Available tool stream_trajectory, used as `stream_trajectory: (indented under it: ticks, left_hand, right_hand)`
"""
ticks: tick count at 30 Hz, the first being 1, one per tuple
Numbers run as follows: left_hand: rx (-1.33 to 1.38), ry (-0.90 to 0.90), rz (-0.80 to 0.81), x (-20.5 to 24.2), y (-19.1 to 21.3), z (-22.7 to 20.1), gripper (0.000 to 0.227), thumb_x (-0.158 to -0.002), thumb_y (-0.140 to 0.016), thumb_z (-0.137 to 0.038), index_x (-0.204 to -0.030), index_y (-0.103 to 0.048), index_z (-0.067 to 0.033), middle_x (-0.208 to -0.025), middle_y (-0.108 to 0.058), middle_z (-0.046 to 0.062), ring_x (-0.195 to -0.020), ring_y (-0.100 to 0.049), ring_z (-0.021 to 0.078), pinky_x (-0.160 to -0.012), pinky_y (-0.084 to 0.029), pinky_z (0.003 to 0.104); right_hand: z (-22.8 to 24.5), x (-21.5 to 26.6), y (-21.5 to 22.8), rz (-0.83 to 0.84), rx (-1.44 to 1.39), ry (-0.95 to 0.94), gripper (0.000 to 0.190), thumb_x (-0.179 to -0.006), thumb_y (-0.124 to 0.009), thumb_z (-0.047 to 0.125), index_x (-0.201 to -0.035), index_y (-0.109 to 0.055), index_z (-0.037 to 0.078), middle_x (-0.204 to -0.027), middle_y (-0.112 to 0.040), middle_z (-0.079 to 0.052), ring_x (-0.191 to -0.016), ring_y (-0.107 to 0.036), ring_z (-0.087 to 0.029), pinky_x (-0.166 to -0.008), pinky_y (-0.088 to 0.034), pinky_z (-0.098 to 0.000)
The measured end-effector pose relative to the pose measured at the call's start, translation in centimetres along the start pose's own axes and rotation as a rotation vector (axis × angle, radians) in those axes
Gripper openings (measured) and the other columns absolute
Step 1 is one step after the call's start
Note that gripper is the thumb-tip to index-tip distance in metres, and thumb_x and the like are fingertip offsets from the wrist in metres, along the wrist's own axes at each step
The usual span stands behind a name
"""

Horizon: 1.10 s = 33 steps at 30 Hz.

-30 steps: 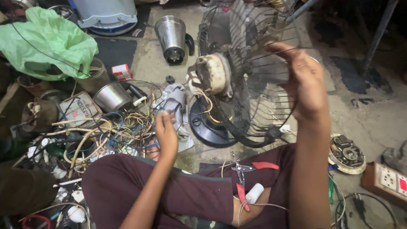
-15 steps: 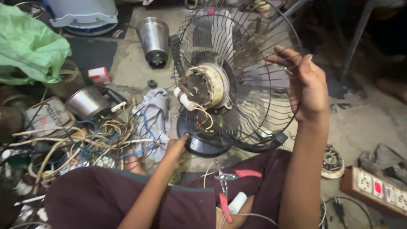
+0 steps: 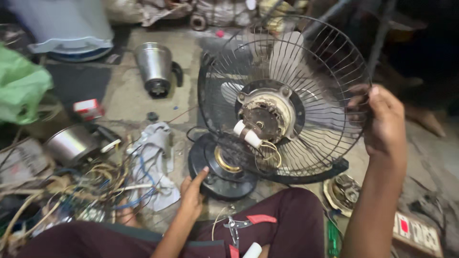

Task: The person repairs a fan by hand and using tape, applying electrical tape to internal wires and assembling the plastic base and housing components.

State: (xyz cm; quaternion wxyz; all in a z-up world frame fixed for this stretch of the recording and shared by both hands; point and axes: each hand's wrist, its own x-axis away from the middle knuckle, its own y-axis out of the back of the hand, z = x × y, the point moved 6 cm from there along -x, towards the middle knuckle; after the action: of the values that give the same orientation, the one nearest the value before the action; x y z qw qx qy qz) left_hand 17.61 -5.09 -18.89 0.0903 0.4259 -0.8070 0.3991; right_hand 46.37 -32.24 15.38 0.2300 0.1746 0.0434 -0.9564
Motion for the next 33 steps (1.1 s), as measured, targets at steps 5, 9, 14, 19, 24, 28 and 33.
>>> stream_trajectory:
  ticks: [5,9,14,19,24,28,33]
  left_hand:
    - [0.077,-0.400,-0.068,1.5,-4.3,-1.6,0.019,-0.090,-0.073,-0.017,-0.104,-0.071,-0.0031,-0.096,-0.074,0.003,-0.082,-0.066,0.0100,-0.073,-0.051,0.026]
    - [0.159,-0.507,-0.193,2.0,-5.2,-1.2,0.015,-0.093,-0.073,-0.015,-0.092,-0.070,-0.0006,-0.088,-0.072,0.003,-0.074,-0.063,0.0095,-0.067,-0.051,0.026]
    - [0.062,-0.626,-0.205,3.7,-5.2,-6.0,0.017,-0.095,-0.073,-0.013,-0.081,-0.066,-0.0039,-0.079,-0.065,-0.003,-0.068,-0.054,0.0048,-0.061,-0.043,0.023]
    - [-0.142,-0.733,-0.193,7.5,-4.3,-11.4,0.031,-0.096,-0.073,-0.013,-0.071,-0.056,-0.0093,-0.069,-0.051,-0.009,-0.061,-0.038,0.0014,-0.054,-0.029,0.024]
    - [-0.184,-0.725,-0.205,10.7,-3.8,-13.6,0.043,-0.098,-0.070,-0.016,-0.064,-0.045,-0.0132,-0.060,-0.042,-0.010,-0.055,-0.030,0.0006,-0.049,-0.021,0.025]
    - [-0.195,-0.718,-0.258,12.6,-4.5,-13.4,0.044,-0.099,-0.069,-0.017,-0.064,-0.042,-0.0143,-0.061,-0.037,-0.011,-0.057,-0.026,0.0002,-0.050,-0.018,0.025]
    - [-0.135,-0.703,-0.245,13.2,-6.3,-12.0,0.044,-0.099,-0.069,-0.018,-0.064,-0.042,-0.0147,-0.062,-0.038,-0.010,-0.056,-0.026,0.0007,-0.049,-0.019,0.025]
  right_hand:
    - [0.7,1.8,1.0,-0.247,0.541,0.592,0.023,-0.117,-0.069,0.016,-0.119,-0.059,-0.004,-0.105,-0.062,-0.005,-0.098,-0.058,-0.013,-0.092,-0.049,-0.0282]
    - [-0.9,1.6,3.6,-0.284,0.444,0.529,0.025,-0.113,-0.078,0.016,-0.119,-0.061,-0.001,-0.103,-0.061,-0.002,-0.088,-0.051,-0.008,-0.084,-0.045,-0.0248]
    - [-5.1,-0.9,6.3,-0.371,0.104,0.129,0.028,-0.105,-0.080,0.030,-0.102,-0.060,0.011,-0.083,-0.055,0.003,-0.062,-0.043,-0.005,-0.052,-0.029,-0.0229]
    - [-11.9,0.9,4.5,-0.414,0.043,-0.136,0.037,-0.101,-0.083,0.034,-0.084,-0.059,0.011,-0.064,-0.048,0.005,-0.048,-0.040,-0.005,-0.042,-0.026,-0.0239]
    - [-17.8,1.8,1.0,-0.366,0.075,-0.346,0.034,-0.091,-0.084,0.034,-0.078,-0.064,0.009,-0.055,-0.045,0.006,-0.041,-0.038,-0.005,-0.037,-0.024,-0.0248]
    - [-21.0,-1.8,-0.3,-0.276,0.061,-0.392,0.034,-0.088,-0.085,0.038,-0.079,-0.068,0.010,-0.056,-0.045,0.007,-0.042,-0.036,-0.005,-0.039,-0.023,-0.0247]
    - [-27.1,-5.5,-2.2,-0.177,0.169,-0.453,0.038,-0.082,-0.087,0.043,-0.080,-0.069,0.009,-0.064,-0.059,0.003,-0.048,-0.050,-0.008,-0.042,-0.032,-0.0251]
